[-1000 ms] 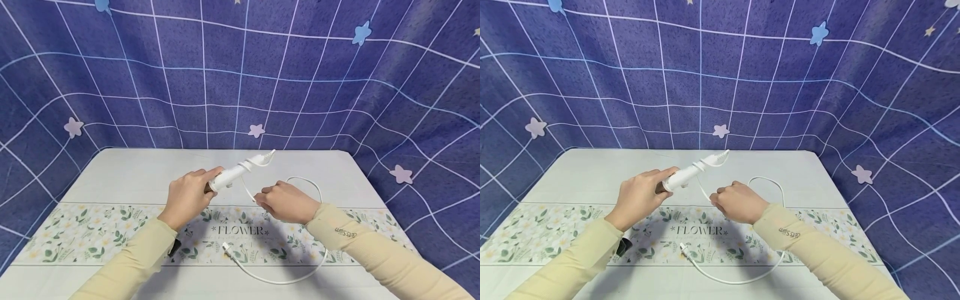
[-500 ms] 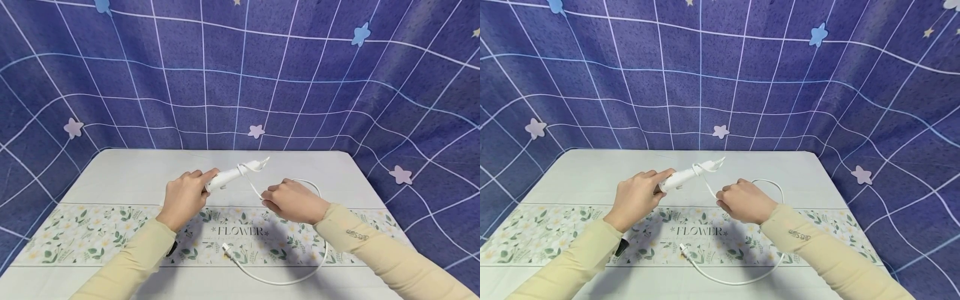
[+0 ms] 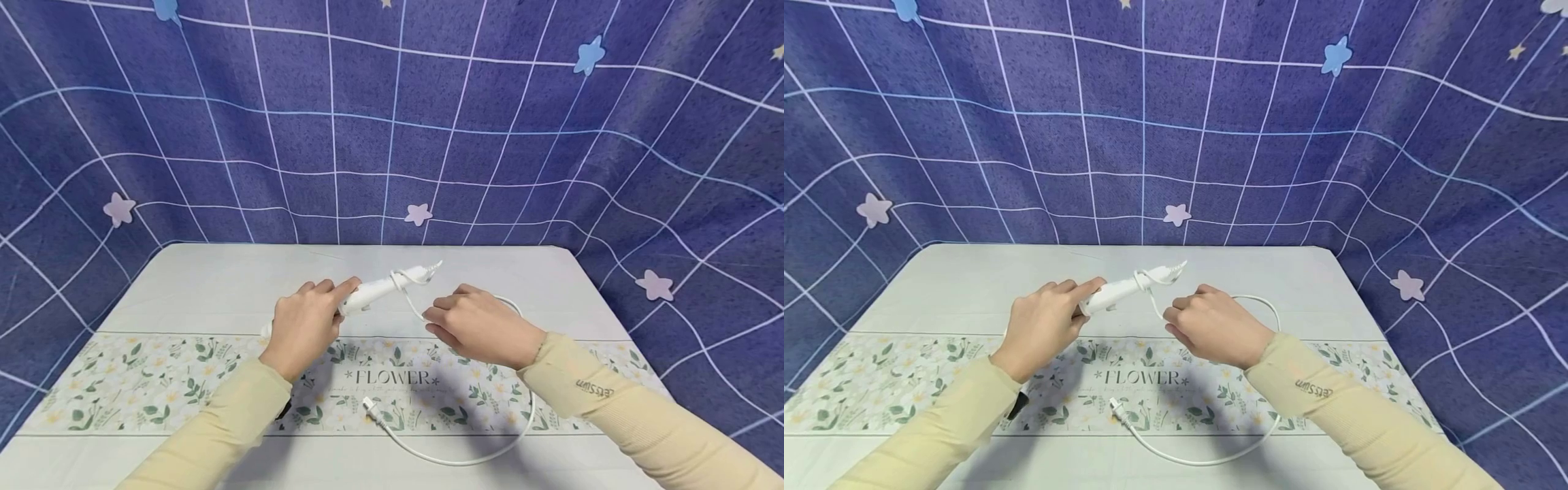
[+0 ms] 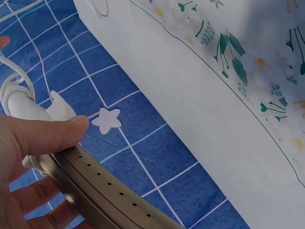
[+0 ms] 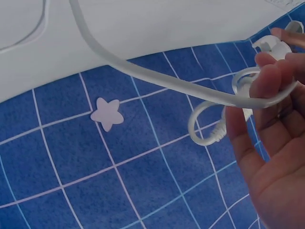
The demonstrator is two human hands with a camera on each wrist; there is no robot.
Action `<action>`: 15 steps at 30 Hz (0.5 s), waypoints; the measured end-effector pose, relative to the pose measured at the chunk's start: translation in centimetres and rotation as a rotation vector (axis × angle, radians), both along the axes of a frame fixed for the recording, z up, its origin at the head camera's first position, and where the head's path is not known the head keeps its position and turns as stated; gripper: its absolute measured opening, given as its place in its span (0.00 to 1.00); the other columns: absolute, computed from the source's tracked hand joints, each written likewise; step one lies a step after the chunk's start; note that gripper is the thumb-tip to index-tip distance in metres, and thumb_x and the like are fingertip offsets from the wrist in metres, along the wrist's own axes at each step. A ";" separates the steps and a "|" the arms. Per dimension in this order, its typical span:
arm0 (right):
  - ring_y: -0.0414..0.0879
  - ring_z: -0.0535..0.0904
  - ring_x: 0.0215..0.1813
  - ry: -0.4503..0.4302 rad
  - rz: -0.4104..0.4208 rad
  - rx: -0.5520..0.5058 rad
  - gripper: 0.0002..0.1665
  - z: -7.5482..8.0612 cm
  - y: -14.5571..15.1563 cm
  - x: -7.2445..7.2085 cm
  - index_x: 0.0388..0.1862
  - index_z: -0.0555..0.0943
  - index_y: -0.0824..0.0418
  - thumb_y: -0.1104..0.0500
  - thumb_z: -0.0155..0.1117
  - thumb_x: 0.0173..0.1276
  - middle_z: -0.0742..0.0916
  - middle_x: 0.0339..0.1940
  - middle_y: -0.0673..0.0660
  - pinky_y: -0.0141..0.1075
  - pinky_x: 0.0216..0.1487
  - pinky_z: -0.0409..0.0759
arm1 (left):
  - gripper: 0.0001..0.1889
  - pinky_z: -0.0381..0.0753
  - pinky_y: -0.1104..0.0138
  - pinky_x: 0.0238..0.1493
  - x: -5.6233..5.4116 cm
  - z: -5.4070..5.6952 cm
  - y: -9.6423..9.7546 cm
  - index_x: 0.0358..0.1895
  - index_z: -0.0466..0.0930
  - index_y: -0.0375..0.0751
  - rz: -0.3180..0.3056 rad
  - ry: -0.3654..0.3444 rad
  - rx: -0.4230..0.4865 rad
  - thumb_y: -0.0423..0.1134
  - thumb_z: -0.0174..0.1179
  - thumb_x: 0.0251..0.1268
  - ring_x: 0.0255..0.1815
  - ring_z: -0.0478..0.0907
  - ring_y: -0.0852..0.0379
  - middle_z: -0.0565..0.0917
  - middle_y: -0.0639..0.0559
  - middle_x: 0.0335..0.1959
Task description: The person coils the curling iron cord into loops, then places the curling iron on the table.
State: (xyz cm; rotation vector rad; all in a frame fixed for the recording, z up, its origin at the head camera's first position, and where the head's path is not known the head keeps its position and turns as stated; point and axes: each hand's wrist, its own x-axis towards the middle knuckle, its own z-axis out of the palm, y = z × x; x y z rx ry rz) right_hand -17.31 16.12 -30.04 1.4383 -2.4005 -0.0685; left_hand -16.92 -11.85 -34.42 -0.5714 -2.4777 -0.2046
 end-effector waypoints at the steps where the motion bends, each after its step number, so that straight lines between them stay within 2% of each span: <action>1: 0.40 0.75 0.25 0.014 0.010 -0.006 0.08 0.1 0.0 0.0 0.30 0.80 0.55 0.60 0.69 0.68 0.76 0.20 0.44 0.39 0.42 0.80 | 0.31 0.73 0.60 0.09 0.0 0.0 0.0 0.58 0.85 0.49 0.000 0.003 -0.007 0.26 0.76 0.46 0.21 0.78 0.49 0.87 0.45 0.32; 8: 0.42 0.81 0.28 0.051 0.055 -0.052 0.05 0.7 -0.3 0.0 0.33 0.83 0.58 0.59 0.70 0.68 0.82 0.22 0.46 0.40 0.46 0.81 | 0.31 0.74 0.60 0.10 0.1 -0.1 0.4 0.57 0.85 0.49 -0.003 0.018 -0.038 0.26 0.76 0.44 0.21 0.77 0.49 0.87 0.45 0.31; 15: 0.42 0.84 0.30 0.102 0.085 -0.045 0.05 1.4 -0.6 0.0 0.34 0.84 0.58 0.59 0.71 0.67 0.86 0.27 0.48 0.39 0.45 0.81 | 0.30 0.75 0.60 0.10 0.3 -0.2 0.9 0.56 0.84 0.49 -0.015 0.027 -0.071 0.26 0.75 0.45 0.21 0.78 0.49 0.86 0.46 0.31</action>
